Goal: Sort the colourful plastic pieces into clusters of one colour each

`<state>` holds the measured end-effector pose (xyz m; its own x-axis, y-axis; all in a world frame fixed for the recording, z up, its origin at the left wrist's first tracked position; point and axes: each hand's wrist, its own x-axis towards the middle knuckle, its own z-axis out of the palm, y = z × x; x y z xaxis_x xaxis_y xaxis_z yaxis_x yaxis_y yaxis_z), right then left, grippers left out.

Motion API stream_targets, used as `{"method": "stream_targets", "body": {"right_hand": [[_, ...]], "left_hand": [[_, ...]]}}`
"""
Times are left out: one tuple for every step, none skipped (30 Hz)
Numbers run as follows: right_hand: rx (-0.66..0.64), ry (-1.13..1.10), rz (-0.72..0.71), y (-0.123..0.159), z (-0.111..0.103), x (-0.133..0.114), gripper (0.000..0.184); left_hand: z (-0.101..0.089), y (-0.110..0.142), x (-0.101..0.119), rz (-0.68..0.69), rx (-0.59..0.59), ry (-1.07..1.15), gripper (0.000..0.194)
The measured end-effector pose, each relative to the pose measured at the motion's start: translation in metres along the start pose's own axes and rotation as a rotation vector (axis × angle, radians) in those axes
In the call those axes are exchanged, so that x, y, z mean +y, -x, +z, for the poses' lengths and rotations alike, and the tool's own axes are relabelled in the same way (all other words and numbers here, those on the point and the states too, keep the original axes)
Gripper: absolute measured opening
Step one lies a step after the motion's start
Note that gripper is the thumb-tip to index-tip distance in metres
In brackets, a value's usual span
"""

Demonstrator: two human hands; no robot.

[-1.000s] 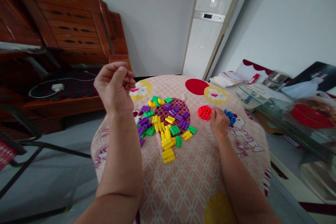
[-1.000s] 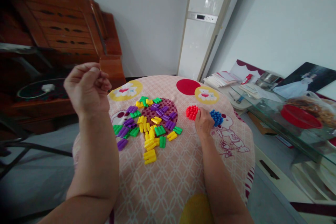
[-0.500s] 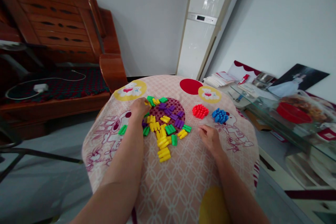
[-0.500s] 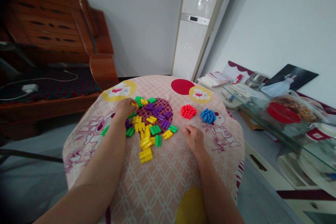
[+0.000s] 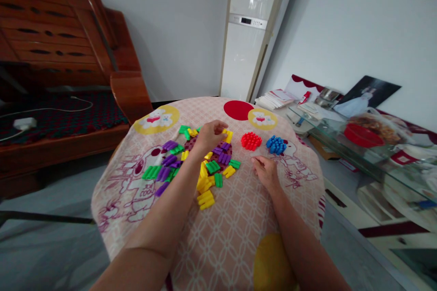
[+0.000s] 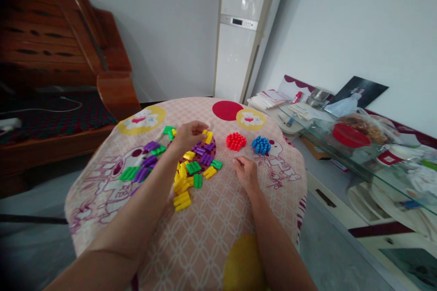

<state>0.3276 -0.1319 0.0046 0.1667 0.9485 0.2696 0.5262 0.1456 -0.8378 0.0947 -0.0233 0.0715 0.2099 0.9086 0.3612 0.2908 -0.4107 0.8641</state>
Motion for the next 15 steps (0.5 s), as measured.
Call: {"method": "stream_targets", "body": {"right_hand": [[0.001, -0.029, 0.007, 0.001, 0.000, -0.001, 0.038], [0.001, -0.064, 0.015, 0.001, -0.001, -0.002, 0.040], [-0.001, -0.100, 0.022, 0.001, -0.001, -0.003, 0.043], [-0.004, -0.136, 0.026, 0.001, -0.002, -0.003, 0.046], [-0.011, -0.166, 0.027, 0.001, -0.003, -0.002, 0.047], [-0.018, -0.192, 0.027, 0.001, -0.003, -0.001, 0.048], [-0.026, -0.214, 0.029, 0.000, -0.004, 0.000, 0.048], [-0.038, -0.233, 0.032, 0.000, -0.004, 0.000, 0.048], [-0.049, -0.249, 0.036, -0.001, -0.005, 0.001, 0.047], [-0.063, -0.260, 0.041, -0.001, -0.005, 0.000, 0.047], [-0.077, -0.267, 0.047, 0.000, -0.005, 0.000, 0.046], [-0.090, -0.270, 0.055, 0.000, -0.005, -0.002, 0.045], [-0.099, -0.269, 0.065, 0.001, -0.004, -0.003, 0.043], [-0.100, -0.267, 0.077, 0.001, -0.004, -0.005, 0.040], [-0.099, -0.264, 0.088, 0.002, -0.003, -0.007, 0.037]], "left_hand": [[0.018, 0.004, 0.005, 0.027, -0.072, -0.014, 0.030], [0.034, 0.010, 0.009, 0.051, -0.148, -0.037, 0.027], [0.048, 0.015, 0.013, 0.077, -0.197, -0.055, 0.026], [0.059, 0.020, 0.017, 0.108, -0.227, -0.075, 0.025], [0.068, 0.025, 0.019, 0.128, -0.241, -0.095, 0.024], [0.074, 0.029, 0.020, 0.138, -0.245, -0.109, 0.023], [0.077, 0.032, 0.021, 0.142, -0.248, -0.120, 0.023], [0.079, 0.033, 0.021, 0.139, -0.250, -0.123, 0.022], [0.080, 0.034, 0.020, 0.133, -0.252, -0.120, 0.021], [0.079, 0.035, 0.018, 0.129, -0.255, -0.112, 0.021], [0.079, 0.035, 0.017, 0.128, -0.255, -0.102, 0.020], [0.079, 0.036, 0.016, 0.131, -0.258, -0.095, 0.019], [0.079, 0.036, 0.016, 0.138, -0.263, -0.096, 0.018], [0.080, 0.036, 0.015, 0.147, -0.272, -0.106, 0.018], [0.080, 0.036, 0.015, 0.156, -0.286, -0.120, 0.018]]}}
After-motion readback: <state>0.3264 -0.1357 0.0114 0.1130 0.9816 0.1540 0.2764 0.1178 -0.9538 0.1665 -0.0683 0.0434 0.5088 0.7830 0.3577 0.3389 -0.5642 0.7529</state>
